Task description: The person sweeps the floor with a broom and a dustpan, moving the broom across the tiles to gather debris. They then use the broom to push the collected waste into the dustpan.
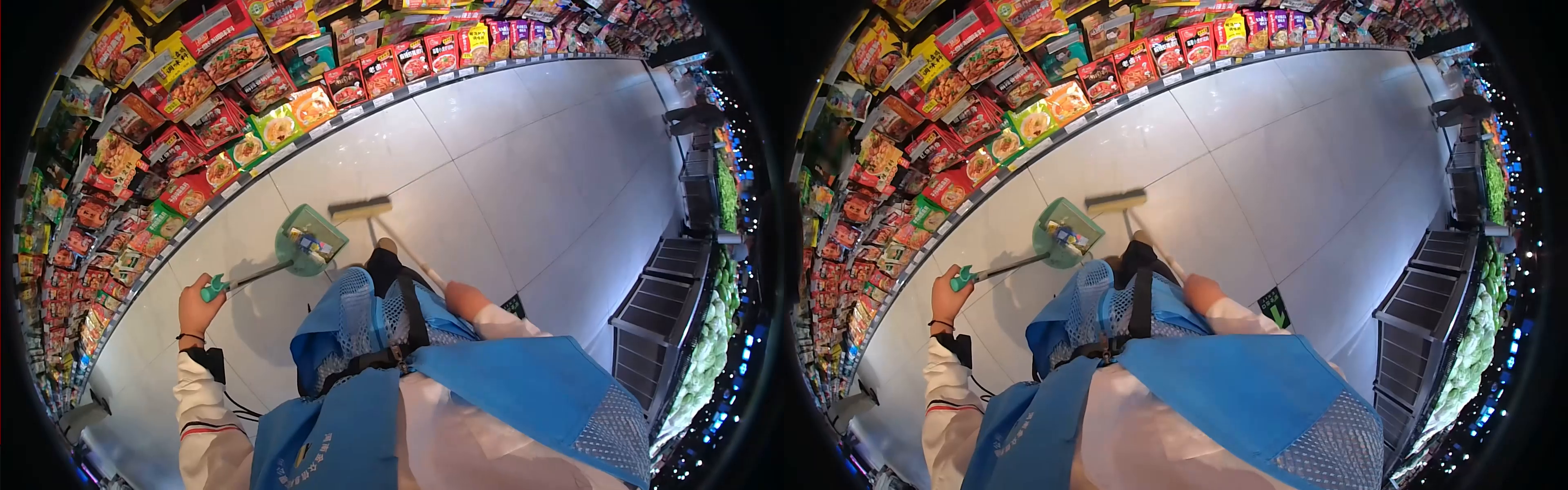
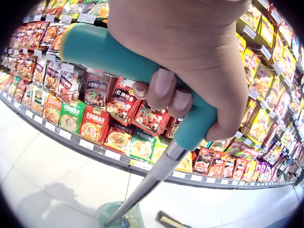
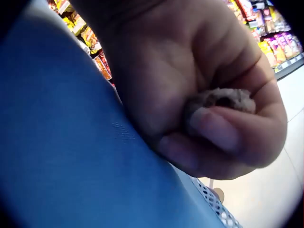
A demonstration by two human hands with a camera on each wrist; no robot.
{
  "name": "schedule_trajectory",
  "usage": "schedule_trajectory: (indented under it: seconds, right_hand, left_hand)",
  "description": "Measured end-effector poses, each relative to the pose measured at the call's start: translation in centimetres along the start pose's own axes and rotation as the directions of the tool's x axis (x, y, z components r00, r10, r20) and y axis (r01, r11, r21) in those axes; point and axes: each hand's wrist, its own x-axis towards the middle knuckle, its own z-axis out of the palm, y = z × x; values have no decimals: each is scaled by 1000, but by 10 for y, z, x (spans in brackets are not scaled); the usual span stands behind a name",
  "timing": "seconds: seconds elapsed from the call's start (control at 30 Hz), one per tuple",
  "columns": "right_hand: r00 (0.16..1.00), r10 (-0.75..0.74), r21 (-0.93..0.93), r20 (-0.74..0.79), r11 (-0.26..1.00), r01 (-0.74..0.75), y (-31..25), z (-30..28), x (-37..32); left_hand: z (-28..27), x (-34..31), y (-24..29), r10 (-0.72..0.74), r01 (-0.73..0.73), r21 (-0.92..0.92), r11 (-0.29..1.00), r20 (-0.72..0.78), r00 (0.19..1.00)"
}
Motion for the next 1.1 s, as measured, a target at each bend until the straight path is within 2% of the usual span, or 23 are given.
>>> schedule_trajectory:
  seconds: [0.03,0.13,0.23,0.33,0.37,0.47,0.57,0.73,0.87,0.97,1.1]
  right_hand:
    - [999,-17,-7,38,1000,17,1,-8,-10]
    - [938,62,-82,340,996,-36,-6,-59,-38]
    - [906,114,228,407,948,-222,22,-76,-45]
    - [916,127,288,381,925,-248,29,-91,-69]
    - [913,158,185,375,953,-241,20,-101,-77]
    - [964,215,13,158,975,-220,15,-99,-96]
    - [939,289,-9,188,956,-293,-3,-116,-108]
    - [961,197,8,196,979,-203,-2,-116,-103]
    - [965,110,12,237,993,-116,16,-91,-83]
    - [943,233,-32,238,972,-232,14,-86,-81]
    - [934,307,-39,180,951,-306,25,-83,-82]
  left_hand:
    - [1,-1,-2,17,-17,10,1000,-16,1000]
    - [3,-3,-5,60,-58,40,998,-44,997]
    - [3,-7,-3,47,-46,66,997,-24,999]
    - [3,-5,0,41,-39,53,998,-47,998]
    - [3,-4,1,40,-37,53,998,-45,998]
    - [2,-2,0,44,-41,52,998,-52,998]
    - [2,0,-1,52,-49,52,997,-68,996]
    - [4,2,-1,-43,43,-10,999,-63,997]
    - [11,4,10,-94,79,-103,992,-150,984]
    - [11,2,15,-132,115,-111,987,-160,978]
    - [13,2,18,-140,123,-109,986,-161,977]
